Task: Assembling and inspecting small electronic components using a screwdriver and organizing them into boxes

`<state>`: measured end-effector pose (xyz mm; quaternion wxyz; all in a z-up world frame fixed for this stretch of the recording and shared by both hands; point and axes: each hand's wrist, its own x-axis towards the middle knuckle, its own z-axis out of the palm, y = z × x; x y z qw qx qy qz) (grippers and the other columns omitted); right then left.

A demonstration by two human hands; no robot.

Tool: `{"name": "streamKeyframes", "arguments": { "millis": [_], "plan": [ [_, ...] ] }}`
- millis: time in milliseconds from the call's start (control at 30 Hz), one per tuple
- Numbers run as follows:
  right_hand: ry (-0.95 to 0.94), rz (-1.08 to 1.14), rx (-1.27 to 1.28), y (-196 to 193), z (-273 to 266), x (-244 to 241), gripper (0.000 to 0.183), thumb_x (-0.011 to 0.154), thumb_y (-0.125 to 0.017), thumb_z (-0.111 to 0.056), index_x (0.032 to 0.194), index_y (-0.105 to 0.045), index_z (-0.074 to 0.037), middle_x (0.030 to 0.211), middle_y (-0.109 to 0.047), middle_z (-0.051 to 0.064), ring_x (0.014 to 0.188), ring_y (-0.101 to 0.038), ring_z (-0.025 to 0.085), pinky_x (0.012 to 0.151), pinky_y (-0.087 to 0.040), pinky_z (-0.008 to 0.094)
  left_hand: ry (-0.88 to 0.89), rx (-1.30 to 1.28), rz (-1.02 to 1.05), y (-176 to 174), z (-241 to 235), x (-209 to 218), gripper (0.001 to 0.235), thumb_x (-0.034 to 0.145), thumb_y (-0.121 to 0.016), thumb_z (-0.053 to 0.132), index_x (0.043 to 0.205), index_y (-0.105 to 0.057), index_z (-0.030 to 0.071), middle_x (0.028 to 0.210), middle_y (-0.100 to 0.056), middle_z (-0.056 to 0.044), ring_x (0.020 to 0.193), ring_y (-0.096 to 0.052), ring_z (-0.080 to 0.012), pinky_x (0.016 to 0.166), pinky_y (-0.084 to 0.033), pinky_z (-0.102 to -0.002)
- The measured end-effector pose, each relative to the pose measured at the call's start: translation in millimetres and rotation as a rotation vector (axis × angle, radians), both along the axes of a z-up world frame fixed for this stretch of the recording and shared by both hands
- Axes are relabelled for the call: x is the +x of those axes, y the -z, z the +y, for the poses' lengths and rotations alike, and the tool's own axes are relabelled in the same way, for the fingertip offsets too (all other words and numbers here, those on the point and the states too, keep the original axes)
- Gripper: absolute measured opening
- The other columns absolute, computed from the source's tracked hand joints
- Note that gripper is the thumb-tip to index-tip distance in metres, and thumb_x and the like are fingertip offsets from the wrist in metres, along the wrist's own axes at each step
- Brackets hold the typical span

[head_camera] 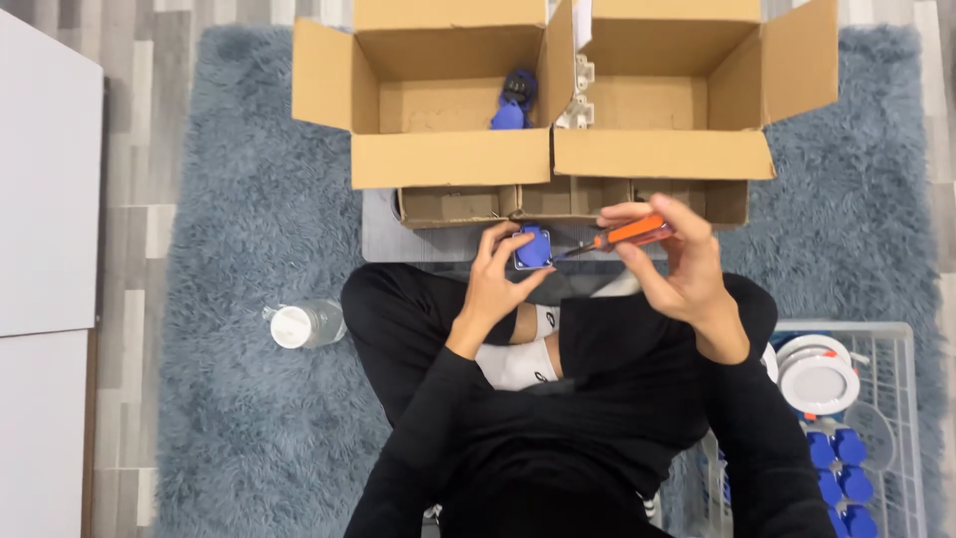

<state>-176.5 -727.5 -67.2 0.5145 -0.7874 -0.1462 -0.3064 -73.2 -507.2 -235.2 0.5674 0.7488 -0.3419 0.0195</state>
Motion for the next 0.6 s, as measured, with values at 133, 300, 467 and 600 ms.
{"name": "streamKeyframes", "arguments": {
  "millis": [133,300,467,600],
  "plan": [
    [-0.054,0.024,-0.043,-27.9,10.5,2.9,0.063,0.098,-0.069,0.013,0.156,-0.044,0.008,0.136,-0.068,0.04,0.115,-0.075,0.049,0.091,-0.062,0.057,-0.014,-0.032,0.02,-1.3,-1.5,-1.0,0.061,0.079,-0.101,0.031,0.132,-0.075,0.016,0.139,-0.062,-0.011,0.124,-0.072,-0.0359,0.106,-0.061,-0.044],
    [-0.002,-0.02,-0.175,-28.3,4.7,10.0,0.059,0.088,-0.084,0.011,0.143,-0.062,0.006,0.123,-0.077,0.031,0.103,-0.078,0.046,0.082,-0.064,0.052,-0.028,-0.065,0.019,-3.1,-2.5,-1.5,0.06,0.078,-0.101,0.031,0.131,-0.076,0.016,0.138,-0.063,-0.013,0.12,-0.074,-0.0366,0.105,-0.062,-0.045],
    [0.216,-0.086,-0.294,-14.1,7.3,16.2,0.06,0.082,-0.1,-0.006,0.136,-0.074,0.002,0.101,-0.077,0.018,0.085,-0.075,0.035,0.074,-0.062,0.043,-0.038,-0.075,-0.001,-1.2,-3.2,-1.2,0.061,0.077,-0.102,0.032,0.13,-0.076,0.016,0.138,-0.063,-0.012,0.119,-0.075,-0.0352,0.103,-0.063,-0.044],
    [0.282,-0.187,-0.431,-10.0,4.4,21.4,0.067,0.082,-0.102,-0.013,0.14,-0.073,0.002,0.082,-0.065,0.014,0.067,-0.063,0.033,0.063,-0.058,0.043,-0.029,-0.085,0.014,1.7,-2.8,-1.7,0.061,0.078,-0.101,0.028,0.131,-0.076,0.015,0.137,-0.064,-0.014,0.12,-0.075,-0.0376,0.103,-0.062,-0.048]
  ]
}}
